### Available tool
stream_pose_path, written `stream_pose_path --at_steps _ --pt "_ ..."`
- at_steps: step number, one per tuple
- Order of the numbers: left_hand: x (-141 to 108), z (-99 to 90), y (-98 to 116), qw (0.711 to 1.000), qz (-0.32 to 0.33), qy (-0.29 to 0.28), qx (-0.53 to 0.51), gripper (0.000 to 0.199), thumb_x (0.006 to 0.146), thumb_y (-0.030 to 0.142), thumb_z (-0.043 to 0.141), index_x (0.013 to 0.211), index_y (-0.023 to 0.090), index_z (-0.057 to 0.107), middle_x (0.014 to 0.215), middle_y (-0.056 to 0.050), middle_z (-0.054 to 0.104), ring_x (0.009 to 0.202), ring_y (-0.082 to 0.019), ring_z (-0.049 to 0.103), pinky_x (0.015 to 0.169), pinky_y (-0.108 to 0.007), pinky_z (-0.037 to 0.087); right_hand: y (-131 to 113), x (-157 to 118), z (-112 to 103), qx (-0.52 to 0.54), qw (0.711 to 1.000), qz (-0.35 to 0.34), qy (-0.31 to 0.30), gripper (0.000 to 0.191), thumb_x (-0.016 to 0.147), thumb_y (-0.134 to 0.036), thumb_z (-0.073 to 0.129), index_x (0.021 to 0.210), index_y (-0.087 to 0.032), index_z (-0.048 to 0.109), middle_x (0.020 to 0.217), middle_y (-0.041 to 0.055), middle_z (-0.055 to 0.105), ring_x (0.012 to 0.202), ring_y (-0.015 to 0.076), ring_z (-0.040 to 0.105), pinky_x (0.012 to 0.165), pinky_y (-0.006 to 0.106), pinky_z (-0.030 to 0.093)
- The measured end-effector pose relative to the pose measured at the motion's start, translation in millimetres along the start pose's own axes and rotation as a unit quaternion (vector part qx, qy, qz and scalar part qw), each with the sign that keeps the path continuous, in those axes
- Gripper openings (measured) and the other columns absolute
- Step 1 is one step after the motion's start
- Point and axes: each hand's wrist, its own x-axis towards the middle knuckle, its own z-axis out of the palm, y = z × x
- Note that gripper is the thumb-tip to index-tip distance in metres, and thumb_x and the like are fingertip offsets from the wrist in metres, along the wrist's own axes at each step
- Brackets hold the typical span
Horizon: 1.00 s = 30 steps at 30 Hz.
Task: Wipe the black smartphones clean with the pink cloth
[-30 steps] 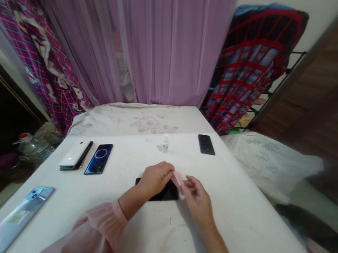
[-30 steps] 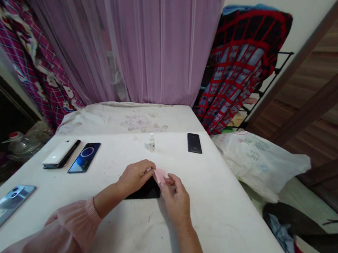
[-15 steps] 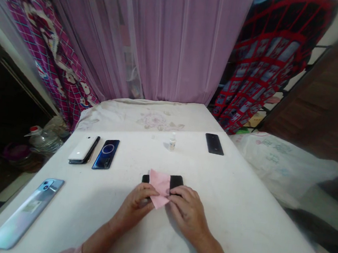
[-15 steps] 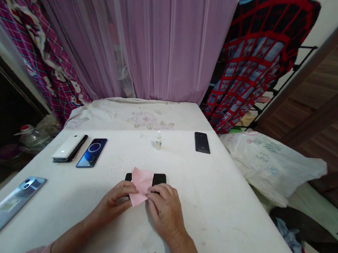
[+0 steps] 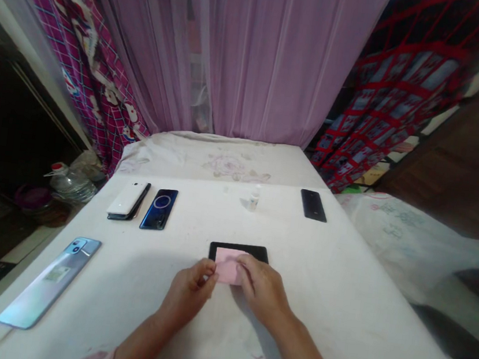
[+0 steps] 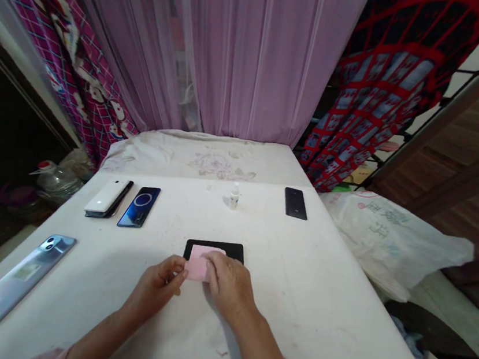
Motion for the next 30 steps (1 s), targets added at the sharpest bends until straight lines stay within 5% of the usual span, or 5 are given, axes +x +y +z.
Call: stream_pose_path --at_steps 6,13,18,22,30 --pt "26 -10.6 -1 0.994 -0.016 0.069 0.078 0.035 0.081 0.024 0.056 0.115 0.024 0.051 0.101 0.001 0.068 0.047 -0.009 0.057 0.055 -0.024 0.049 21 16 11 -0.061 0.994 0.053 0.077 0.028 0.088 -0.02 0.045 0.112 -0.022 0.061 0.095 0.0071 0.07 0.083 0.0202 0.065 0.073 0.032 0.051" --pt "7 -13.1 -2 0.952 0.202 0.03 0.227 0.032 0.078 0.023 0.067 0.111 0.026 0.063 0.113 -0.007 0.064 0.104 -0.026 0.06 0.088 -0.041 0.049 16 -18 -10 -0.044 0.999 -0.024 -0.007 0.02 0.084 -0.025 0.06 0.103 -0.024 0.065 0.11 0.0086 0.064 0.101 0.0242 0.058 0.083 0.038 0.048" --pt "11 -10.6 1 0.927 0.249 -0.008 0.28 0.022 0.085 0.019 0.062 0.105 0.025 0.067 0.108 -0.005 0.069 0.103 -0.026 0.059 0.089 -0.044 0.045 20 -22 -2 -0.067 0.996 -0.065 -0.012 0.016 0.087 -0.016 0.056 0.096 -0.024 0.066 0.115 0.0067 0.066 0.109 0.0254 0.055 0.088 0.042 0.045" --pt "15 -12.3 7 0.938 0.228 -0.035 0.257 0.018 0.093 0.021 0.049 0.096 0.022 0.067 0.091 -0.004 0.071 0.087 -0.022 0.063 0.081 -0.038 0.046 22 -20 -1 -0.018 0.999 -0.041 -0.004 0.018 0.092 -0.018 0.047 0.097 -0.022 0.064 0.101 0.0057 0.07 0.096 0.0203 0.061 0.086 0.037 0.045" --pt "34 -10.6 28 0.938 0.071 -0.062 0.334 0.015 0.094 0.027 0.049 0.099 0.022 0.062 0.08 -0.004 0.067 0.08 -0.022 0.062 0.072 -0.03 0.042 21 -8 7 -0.089 0.994 0.058 0.012 0.02 0.092 -0.02 0.046 0.086 -0.02 0.065 0.079 0.0042 0.069 0.076 0.0186 0.062 0.071 0.031 0.045"
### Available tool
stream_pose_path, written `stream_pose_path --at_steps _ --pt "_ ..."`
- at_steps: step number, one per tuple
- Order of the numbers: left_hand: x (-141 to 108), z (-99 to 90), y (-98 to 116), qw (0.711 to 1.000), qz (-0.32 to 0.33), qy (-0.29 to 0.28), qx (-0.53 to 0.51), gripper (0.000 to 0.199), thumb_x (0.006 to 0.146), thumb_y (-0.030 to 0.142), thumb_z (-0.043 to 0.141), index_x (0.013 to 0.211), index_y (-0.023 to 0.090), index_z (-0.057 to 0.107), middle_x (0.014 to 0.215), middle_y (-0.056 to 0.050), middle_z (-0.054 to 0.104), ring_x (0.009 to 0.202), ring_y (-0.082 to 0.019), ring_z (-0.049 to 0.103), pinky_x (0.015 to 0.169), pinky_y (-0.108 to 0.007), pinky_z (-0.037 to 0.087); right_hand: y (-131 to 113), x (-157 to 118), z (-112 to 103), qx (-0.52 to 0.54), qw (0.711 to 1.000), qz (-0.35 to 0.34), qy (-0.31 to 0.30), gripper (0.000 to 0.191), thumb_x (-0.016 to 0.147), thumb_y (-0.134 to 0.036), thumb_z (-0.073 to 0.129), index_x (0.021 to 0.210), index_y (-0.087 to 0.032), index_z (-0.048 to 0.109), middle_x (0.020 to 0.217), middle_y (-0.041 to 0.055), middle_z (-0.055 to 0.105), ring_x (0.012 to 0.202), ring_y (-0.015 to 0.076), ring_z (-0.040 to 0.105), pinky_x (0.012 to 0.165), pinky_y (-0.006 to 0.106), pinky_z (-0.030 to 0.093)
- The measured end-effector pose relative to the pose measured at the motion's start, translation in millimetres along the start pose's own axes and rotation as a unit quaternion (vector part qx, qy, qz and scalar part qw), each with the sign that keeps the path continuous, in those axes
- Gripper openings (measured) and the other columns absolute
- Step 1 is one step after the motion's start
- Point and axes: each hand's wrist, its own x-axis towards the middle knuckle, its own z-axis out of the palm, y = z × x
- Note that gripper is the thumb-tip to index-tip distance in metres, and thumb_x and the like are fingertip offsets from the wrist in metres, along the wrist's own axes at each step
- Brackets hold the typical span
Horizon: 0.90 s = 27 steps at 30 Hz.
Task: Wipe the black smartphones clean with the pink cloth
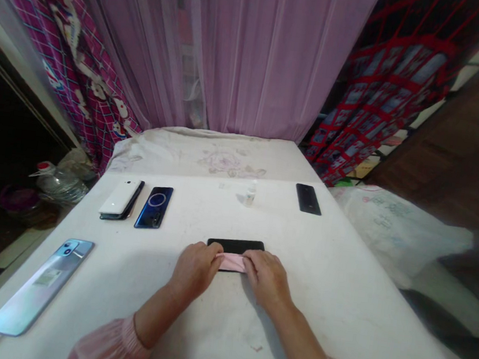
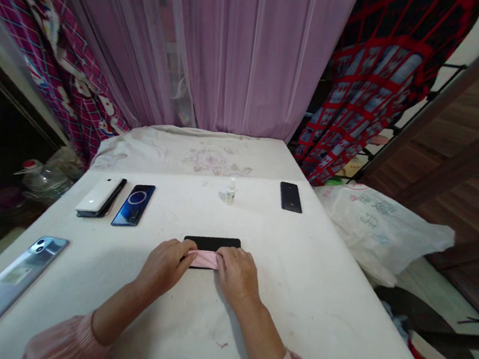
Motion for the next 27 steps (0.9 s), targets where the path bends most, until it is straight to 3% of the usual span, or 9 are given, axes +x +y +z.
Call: stream_pose_path --at_steps 3,5,9,11,15,20,27 --pt "6 2.6 0 1.0 -0.009 0.015 0.005 0.013 0.093 0.026 0.051 0.098 0.021 0.062 0.082 -0.004 0.067 0.082 -0.022 0.061 0.072 -0.031 0.042 1 2 1 0.006 0.997 0.014 0.077 0.022 0.093 -0.018 0.044 0.095 -0.019 0.066 0.086 0.006 0.069 0.08 0.0184 0.063 0.074 0.031 0.047" --pt "7 6.7 -2 0.999 -0.008 0.035 0.007 0.01 0.092 0.024 0.052 0.095 0.021 0.061 0.084 -0.004 0.067 0.083 -0.022 0.06 0.073 -0.031 0.042 -1 1 -2 0.018 0.994 -0.013 0.111 0.024 0.092 -0.017 0.043 0.096 -0.018 0.066 0.089 0.0074 0.068 0.083 0.0186 0.062 0.075 0.032 0.049" --pt "10 15.3 -6 0.997 -0.007 0.073 -0.002 0.007 0.09 0.022 0.055 0.093 0.02 0.061 0.085 -0.003 0.065 0.082 -0.022 0.059 0.074 -0.032 0.043 -15 -3 -6 0.035 0.985 -0.148 0.076 0.027 0.092 -0.015 0.044 0.107 -0.017 0.066 0.101 0.0094 0.069 0.094 0.0199 0.061 0.082 0.034 0.051" --pt "10 17.6 -8 0.995 0.0 0.094 -0.018 0.007 0.088 0.02 0.056 0.093 0.02 0.062 0.087 -0.004 0.064 0.084 -0.022 0.058 0.075 -0.032 0.044 -21 -6 -1 0.02 0.983 -0.175 0.056 0.029 0.091 -0.014 0.046 0.114 -0.015 0.064 0.11 0.011 0.068 0.103 0.0218 0.06 0.088 0.037 0.051" --pt "6 15.8 -14 0.99 0.05 0.125 -0.046 0.011 0.089 0.02 0.054 0.091 0.021 0.065 0.089 -0.005 0.064 0.084 -0.021 0.058 0.077 -0.034 0.045 -21 -11 12 -0.036 0.991 -0.128 0.027 0.027 0.088 -0.018 0.055 0.113 -0.015 0.066 0.116 0.0116 0.068 0.11 0.0264 0.06 0.093 0.043 0.05" --pt "-3 12.6 -14 0.988 0.102 0.109 -0.037 0.02 0.084 0.023 0.064 0.104 0.024 0.068 0.093 -0.004 0.069 0.089 -0.024 0.06 0.079 -0.04 0.042 -15 -12 10 -0.065 0.995 -0.075 0.03 0.025 0.088 -0.022 0.056 0.11 -0.018 0.068 0.118 0.0098 0.068 0.115 0.0294 0.057 0.098 0.05 0.046" --pt "1 22.6 2 0.986 0.087 0.131 -0.051 0.012 0.087 0.026 0.063 0.097 0.022 0.068 0.087 -0.004 0.071 0.084 -0.023 0.061 0.078 -0.04 0.041 -28 -30 14 -0.038 0.994 -0.088 0.061 0.039 0.09 -0.013 0.046 0.127 -0.014 0.057 0.128 0.0133 0.061 0.119 0.0243 0.055 0.1 0.043 0.047"
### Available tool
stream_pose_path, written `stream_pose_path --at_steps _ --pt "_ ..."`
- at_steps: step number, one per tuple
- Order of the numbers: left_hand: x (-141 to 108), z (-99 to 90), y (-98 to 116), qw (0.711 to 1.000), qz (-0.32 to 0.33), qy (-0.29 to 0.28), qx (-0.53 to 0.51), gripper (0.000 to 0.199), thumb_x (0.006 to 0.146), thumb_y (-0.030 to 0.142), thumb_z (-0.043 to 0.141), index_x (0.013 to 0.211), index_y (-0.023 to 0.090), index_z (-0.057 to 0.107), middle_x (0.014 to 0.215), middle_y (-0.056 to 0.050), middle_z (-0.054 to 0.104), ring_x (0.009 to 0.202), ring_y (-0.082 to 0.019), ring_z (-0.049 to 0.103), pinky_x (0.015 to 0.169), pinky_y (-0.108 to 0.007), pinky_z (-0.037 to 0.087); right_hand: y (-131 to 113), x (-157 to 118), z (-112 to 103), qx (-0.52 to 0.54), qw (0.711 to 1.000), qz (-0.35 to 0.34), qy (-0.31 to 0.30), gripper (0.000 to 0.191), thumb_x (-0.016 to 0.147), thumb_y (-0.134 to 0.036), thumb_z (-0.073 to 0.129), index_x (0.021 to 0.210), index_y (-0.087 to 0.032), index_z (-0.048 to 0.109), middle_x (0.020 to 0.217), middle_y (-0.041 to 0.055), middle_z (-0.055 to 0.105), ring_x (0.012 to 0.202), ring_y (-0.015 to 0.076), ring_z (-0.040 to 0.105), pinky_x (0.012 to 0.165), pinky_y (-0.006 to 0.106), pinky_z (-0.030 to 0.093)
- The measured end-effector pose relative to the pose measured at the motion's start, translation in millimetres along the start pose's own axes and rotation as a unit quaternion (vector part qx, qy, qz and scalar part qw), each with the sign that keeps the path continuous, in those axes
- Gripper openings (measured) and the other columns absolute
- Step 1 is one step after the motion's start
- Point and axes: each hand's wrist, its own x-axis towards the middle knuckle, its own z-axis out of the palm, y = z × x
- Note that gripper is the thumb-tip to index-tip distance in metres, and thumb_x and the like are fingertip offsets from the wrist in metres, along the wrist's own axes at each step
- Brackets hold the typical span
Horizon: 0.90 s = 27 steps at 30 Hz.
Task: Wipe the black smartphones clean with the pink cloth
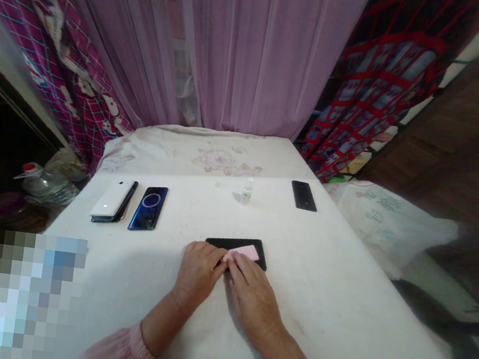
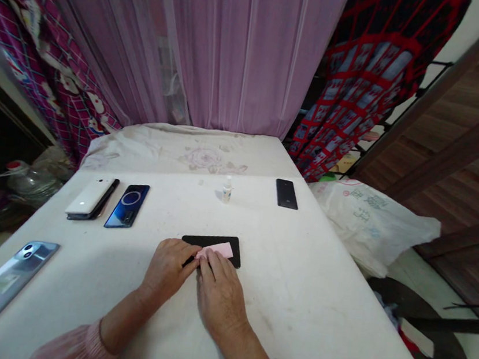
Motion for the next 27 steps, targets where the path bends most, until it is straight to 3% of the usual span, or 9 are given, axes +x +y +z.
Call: stream_pose_path --at_steps 4,11,17,22,27 --pt "0 0.0 2 0.999 0.005 -0.004 -0.045 0.009 0.084 0.028 0.067 0.092 0.023 0.069 0.084 -0.002 0.072 0.082 -0.022 0.062 0.077 -0.039 0.041 1 -9 -2 -0.014 1.0 0.025 0.008 0.034 0.091 -0.018 0.047 0.121 -0.013 0.061 0.126 0.0144 0.061 0.119 0.0275 0.053 0.098 0.046 0.047" --pt "-3 1.7 8 0.998 0.021 0.002 -0.063 0.009 0.085 0.03 0.067 0.088 0.023 0.071 0.077 -0.002 0.07 0.077 -0.022 0.061 0.075 -0.038 0.041 15 3 -14 -0.004 0.993 0.114 0.025 0.024 0.092 -0.021 0.045 0.098 -0.019 0.068 0.101 0.0093 0.067 0.091 0.0205 0.06 0.081 0.035 0.051" --pt "-3 4.0 16 0.991 0.096 -0.018 -0.093 0.011 0.089 0.027 0.061 0.094 0.026 0.071 0.079 -0.001 0.072 0.079 -0.021 0.06 0.074 -0.036 0.042 31 21 -13 -0.003 0.987 0.163 -0.008 0.016 0.087 -0.024 0.054 0.083 -0.02 0.068 0.092 0.0063 0.067 0.084 0.0199 0.06 0.078 0.033 0.049" --pt "-4 0.6 0 0.993 0.068 0.021 -0.097 0.015 0.091 0.027 0.056 0.095 0.023 0.07 0.085 -0.003 0.073 0.082 -0.021 0.062 0.077 -0.038 0.045 37 25 -8 -0.022 0.987 0.156 0.006 0.019 0.08 -0.021 0.06 0.097 -0.02 0.069 0.101 0.0089 0.067 0.091 0.0242 0.061 0.078 0.034 0.051" --pt "-4 1.5 -26 0.994 0.056 0.048 -0.078 0.021 0.094 0.027 0.05 0.096 0.022 0.07 0.087 -0.005 0.073 0.082 -0.02 0.064 0.079 -0.038 0.047 40 29 -6 0.014 0.995 0.099 -0.01 0.025 0.085 -0.011 0.05 0.08 -0.022 0.071 0.088 0.0047 0.07 0.08 0.0185 0.063 0.073 0.03 0.05"
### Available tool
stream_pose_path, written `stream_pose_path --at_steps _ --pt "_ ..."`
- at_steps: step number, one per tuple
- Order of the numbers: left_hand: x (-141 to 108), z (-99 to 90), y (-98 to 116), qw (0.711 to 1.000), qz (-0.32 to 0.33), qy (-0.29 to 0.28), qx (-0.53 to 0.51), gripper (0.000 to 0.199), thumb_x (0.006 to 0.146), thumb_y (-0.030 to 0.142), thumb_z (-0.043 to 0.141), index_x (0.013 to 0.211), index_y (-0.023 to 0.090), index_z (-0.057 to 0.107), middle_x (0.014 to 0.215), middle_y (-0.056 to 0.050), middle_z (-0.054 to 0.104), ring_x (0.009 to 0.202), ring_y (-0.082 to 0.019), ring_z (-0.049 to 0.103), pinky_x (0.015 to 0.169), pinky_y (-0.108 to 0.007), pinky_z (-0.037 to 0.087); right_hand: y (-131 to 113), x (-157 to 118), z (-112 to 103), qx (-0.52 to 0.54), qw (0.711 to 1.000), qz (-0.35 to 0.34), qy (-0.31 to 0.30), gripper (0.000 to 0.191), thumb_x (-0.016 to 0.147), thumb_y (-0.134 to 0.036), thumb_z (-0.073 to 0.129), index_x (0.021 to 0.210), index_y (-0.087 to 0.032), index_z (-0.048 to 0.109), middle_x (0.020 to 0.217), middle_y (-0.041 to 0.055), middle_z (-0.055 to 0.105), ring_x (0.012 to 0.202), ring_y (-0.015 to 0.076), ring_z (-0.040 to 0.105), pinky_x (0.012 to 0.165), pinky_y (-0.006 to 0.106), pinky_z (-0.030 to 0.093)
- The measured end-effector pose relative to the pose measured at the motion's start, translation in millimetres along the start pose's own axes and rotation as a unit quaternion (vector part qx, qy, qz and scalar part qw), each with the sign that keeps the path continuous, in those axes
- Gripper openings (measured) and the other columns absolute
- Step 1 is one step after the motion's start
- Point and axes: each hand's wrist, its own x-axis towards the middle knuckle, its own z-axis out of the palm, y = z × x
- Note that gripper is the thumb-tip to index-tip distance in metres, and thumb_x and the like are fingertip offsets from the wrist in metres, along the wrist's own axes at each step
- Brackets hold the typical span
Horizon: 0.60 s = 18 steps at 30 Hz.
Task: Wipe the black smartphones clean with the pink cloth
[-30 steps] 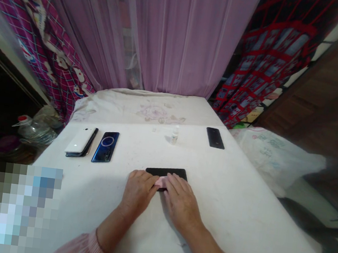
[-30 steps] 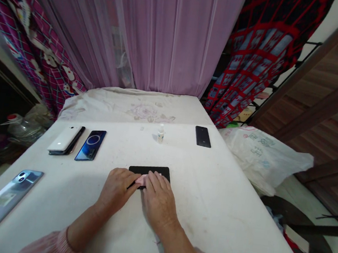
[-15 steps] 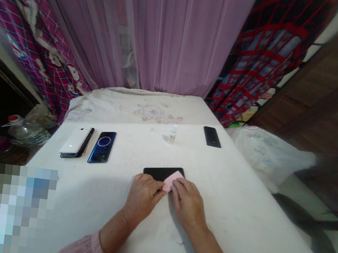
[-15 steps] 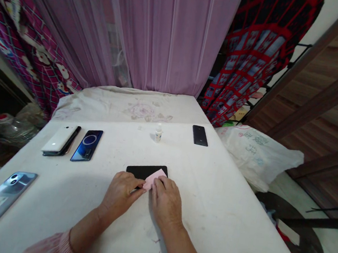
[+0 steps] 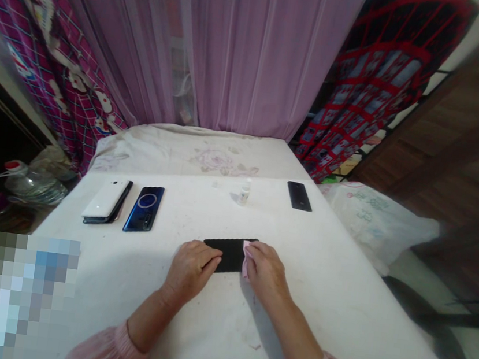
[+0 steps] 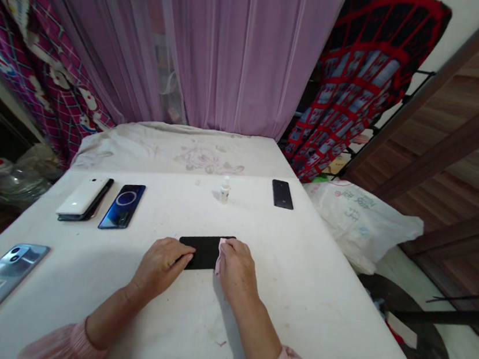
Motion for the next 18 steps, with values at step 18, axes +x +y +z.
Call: stream_pose_path --at_steps 18 --pt "-2 4.1 -11 0.995 -0.056 0.06 -0.057 0.024 0.089 0.021 0.049 0.106 0.021 0.065 0.097 -0.007 0.07 0.091 -0.022 0.063 0.081 -0.04 0.051 -4 -6 14 -0.058 0.995 0.034 0.067 0.026 0.089 -0.014 0.046 0.103 -0.02 0.068 0.091 0.0069 0.066 0.081 0.0199 0.059 0.071 0.031 0.05"
